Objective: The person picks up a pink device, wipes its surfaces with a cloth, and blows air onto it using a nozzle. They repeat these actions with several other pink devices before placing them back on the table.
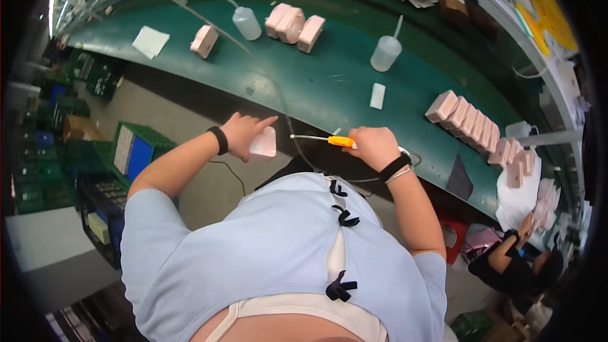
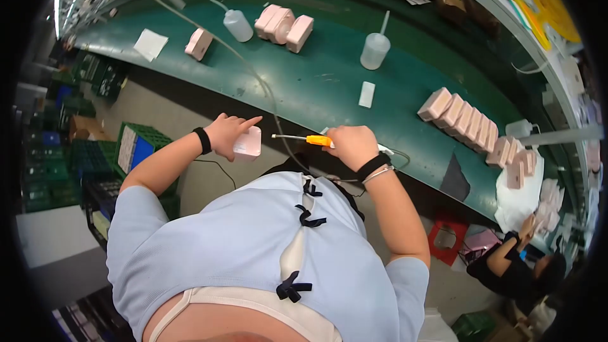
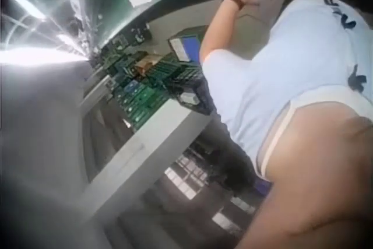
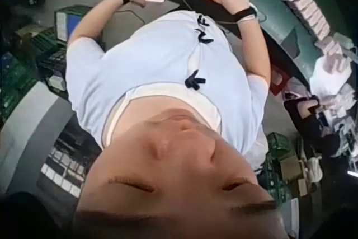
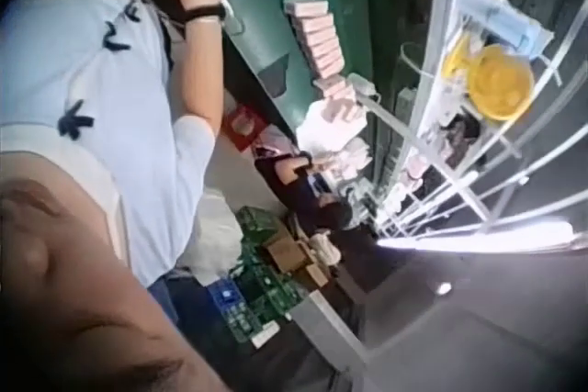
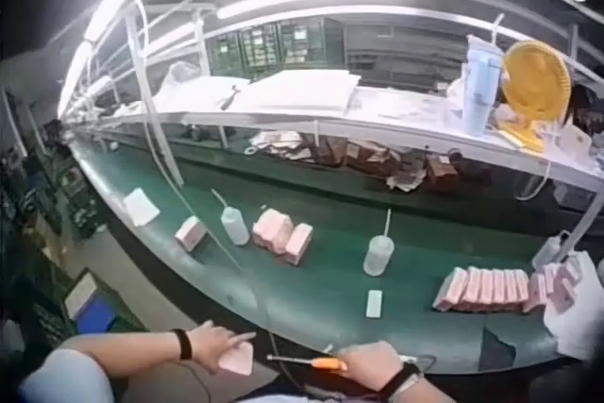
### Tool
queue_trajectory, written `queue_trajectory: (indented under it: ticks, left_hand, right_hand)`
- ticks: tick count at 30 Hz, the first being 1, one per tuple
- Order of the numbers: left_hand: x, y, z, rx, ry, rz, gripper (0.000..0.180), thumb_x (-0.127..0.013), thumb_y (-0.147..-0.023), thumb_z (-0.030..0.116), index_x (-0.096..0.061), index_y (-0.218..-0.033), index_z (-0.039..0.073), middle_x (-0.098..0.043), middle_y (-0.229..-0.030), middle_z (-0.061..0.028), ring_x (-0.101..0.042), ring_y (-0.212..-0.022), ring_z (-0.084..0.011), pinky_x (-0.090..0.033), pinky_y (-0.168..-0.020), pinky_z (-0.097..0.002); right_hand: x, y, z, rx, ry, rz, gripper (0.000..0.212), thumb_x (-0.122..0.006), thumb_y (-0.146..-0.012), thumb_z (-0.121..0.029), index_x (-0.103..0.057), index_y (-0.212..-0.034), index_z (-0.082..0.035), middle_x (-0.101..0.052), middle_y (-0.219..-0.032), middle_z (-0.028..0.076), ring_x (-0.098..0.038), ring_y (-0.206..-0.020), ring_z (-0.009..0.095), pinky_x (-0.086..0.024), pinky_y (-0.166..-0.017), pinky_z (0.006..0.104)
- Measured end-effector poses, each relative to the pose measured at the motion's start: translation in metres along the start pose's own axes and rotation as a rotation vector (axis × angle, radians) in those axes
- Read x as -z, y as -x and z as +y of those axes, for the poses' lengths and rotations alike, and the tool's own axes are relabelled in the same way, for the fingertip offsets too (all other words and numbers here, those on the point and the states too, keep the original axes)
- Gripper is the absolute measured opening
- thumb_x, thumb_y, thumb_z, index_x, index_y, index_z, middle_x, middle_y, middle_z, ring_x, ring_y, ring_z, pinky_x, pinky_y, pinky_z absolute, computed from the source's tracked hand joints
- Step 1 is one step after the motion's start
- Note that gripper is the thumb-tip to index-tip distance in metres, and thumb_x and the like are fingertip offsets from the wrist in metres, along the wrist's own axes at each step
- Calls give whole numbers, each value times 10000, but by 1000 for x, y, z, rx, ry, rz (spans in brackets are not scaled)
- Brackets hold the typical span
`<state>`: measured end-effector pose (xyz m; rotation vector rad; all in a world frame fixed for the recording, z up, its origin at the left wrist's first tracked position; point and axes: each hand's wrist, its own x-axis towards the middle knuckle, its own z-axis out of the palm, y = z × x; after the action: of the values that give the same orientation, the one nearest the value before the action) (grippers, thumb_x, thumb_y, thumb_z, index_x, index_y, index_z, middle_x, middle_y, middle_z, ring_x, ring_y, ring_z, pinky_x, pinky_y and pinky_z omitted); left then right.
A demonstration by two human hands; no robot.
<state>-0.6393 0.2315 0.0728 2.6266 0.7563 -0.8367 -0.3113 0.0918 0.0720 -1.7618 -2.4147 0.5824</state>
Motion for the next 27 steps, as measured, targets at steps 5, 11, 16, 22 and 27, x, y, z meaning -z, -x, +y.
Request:
queue_trajectory:
  ticks: [5, 11, 16, 22, 27]
  left_hand:
    - [-7, 0, -22, -27, 410, -214, 1310, -875, -478, 278, -150, -1561, 146, -561, -1313, -190, -539, -1229, -327, -403, -1019, -475]
    - [-75, 25, -40, -111, 1587, -328, 1184, -868, -568, 322, -223, -1544, 142, -508, -1401, -185, -495, -1297, -329, -387, -1078, -496]
    - [-91, 42, 7, -475, 3024, -24, 926, -803, -708, 392, -358, -1478, 133, -498, -1389, -171, -460, -1303, -357, -364, -1074, -578]
    - [-99, 27, 6, -160, 2854, 667, 783, -780, -742, 389, -447, -1401, 126, -528, -1354, -150, -499, -1264, -379, -398, -1054, -591]
    - [-102, 10, -5, 11, 2413, 778, 769, -775, -738, 355, -443, -1395, 130, -530, -1349, -145, -485, -1281, -374, -397, -1057, -605]
  right_hand:
    - [6, -24, 2, 44, 44, -45, 382, -705, -806, -467, -641, -838, -92, -663, -741, 108, -658, -723, 322, -504, -606, 441]
    - [8, -36, 16, 34, 10, -46, 377, -702, -816, -465, -633, -819, -94, -655, -757, 115, -646, -745, 333, -497, -626, 444]
    - [7, -28, 9, 97, -214, -101, 383, -704, -821, -462, -634, -822, -85, -654, -753, 120, -642, -728, 347, -491, -609, 446]
    - [-3, -27, -8, -14, -116, 2, 385, -715, -818, -457, -634, -826, -81, -662, -775, 127, -641, -742, 355, -493, -618, 438]
    - [-13, -5, -3, 53, -261, -65, 385, -709, -825, -452, -634, -828, -74, -662, -782, 129, -637, -748, 357, -499, -624, 439]
